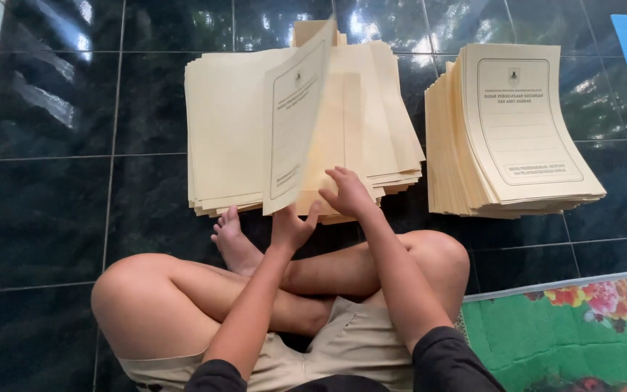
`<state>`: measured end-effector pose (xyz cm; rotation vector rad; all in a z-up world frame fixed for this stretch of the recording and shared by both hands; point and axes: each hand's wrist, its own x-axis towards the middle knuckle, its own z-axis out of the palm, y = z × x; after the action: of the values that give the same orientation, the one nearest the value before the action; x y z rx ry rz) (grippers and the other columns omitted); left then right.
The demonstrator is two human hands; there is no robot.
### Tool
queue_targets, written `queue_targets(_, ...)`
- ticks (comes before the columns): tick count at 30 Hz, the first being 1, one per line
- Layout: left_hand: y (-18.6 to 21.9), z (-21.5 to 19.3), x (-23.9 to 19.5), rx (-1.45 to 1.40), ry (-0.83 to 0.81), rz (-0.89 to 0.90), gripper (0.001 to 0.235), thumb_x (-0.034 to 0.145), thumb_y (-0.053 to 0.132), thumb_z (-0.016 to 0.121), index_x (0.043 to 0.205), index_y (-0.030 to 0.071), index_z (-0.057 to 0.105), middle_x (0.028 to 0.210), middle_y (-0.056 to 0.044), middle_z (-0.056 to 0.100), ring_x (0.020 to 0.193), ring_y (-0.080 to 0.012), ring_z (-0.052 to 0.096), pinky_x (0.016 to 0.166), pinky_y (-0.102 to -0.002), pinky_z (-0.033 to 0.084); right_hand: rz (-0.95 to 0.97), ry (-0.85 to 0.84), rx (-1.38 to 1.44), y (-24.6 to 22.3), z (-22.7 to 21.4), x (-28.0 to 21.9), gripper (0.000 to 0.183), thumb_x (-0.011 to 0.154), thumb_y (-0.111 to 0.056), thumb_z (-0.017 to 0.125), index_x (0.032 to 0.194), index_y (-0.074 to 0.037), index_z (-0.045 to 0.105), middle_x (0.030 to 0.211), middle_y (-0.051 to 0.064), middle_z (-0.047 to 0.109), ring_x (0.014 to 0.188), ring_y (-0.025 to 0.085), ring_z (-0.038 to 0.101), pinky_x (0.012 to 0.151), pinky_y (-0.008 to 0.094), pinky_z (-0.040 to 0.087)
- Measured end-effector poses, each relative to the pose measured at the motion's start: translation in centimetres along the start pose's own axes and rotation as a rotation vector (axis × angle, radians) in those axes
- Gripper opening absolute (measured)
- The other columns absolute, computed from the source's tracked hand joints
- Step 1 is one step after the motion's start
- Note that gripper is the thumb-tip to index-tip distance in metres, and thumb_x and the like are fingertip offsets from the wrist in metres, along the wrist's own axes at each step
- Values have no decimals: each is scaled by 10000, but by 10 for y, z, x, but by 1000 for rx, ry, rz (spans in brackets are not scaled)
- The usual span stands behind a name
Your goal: The person is sitting on the floor, taking document covers from a large stack, folding them, and placing them into a new stack.
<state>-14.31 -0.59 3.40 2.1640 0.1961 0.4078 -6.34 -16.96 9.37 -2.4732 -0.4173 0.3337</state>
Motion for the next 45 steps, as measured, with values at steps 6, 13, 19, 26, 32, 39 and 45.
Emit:
queue_targets(6, -15, -4, 10, -40, 14, -145, 800, 896, 460, 707, 1528, 67, 412, 1529, -218, 482, 1321, -404, 554, 1115, -563, 467, 48, -110, -168, 18, 34, 16, 536, 854, -455, 743, 1359, -300, 650, 1585, 330, 309, 1432, 563, 373, 1185, 543, 378)
queue_targets(13, 7, -45, 22, -36, -68, -240, 845, 908, 376, 689, 1595, 56, 314, 1629, -317, 230, 1504, -481, 289, 1201, -586, 362, 50, -162, -151, 8, 24, 4, 568, 757, -438, 845, 1269, -249, 686, 1626, 335, 262, 1446, 568, 361, 1219, 557, 330)
queue_targets(19, -2, -37, 39, 71, -345, -231, 661, 930, 630, 612, 1408, 174, 635, 1611, -108, 433, 1550, -359, 257, 1254, -542, 244, 16, -36, -26, 7, 2, -10, 242, 767, -194, 818, 979, -123, 725, 1527, 314, 456, 1317, 559, 509, 1106, 569, 467)
queue_targets(26, -1, -32, 50, -125, -308, -218, 601, 974, 604, 557, 1437, 224, 603, 1590, -36, 464, 1525, -232, 345, 1286, -547, 43, 38, 70, -22, -22, -31, -29, 94, 793, -112, 771, 827, -168, 705, 1375, 90, 660, 1237, 377, 638, 1028, 491, 530)
queue_targets(32, -21, -30, 52, 111, -333, -151, 815, 986, 644, 432, 1533, 39, 453, 1667, -180, 305, 1566, -323, 238, 1270, -505, 232, 2, -248, 55, -61, -43, -41, 281, 801, -345, 779, 902, -84, 753, 1290, 205, 703, 1231, 459, 619, 1039, 571, 495)
queue_targets(39, -20, -37, 47, 521, -509, 8, 973, 943, 692, 499, 1615, 22, 283, 1716, -162, 173, 1586, -309, 170, 1238, -483, 297, -71, -129, -213, 9, 5, -10, 148, 838, -297, 743, 893, -181, 817, 1104, 80, 748, 1089, 364, 677, 944, 480, 566)
queue_targets(45, -26, -28, 49, 647, -543, 63, 1236, 799, 759, 718, 1632, 17, 185, 1713, -201, 98, 1588, -336, 118, 1235, -463, 309, -60, 19, -371, 47, 43, 18, 371, 712, -518, 834, 886, -228, 680, 835, -20, 610, 899, 280, 671, 826, 467, 566)
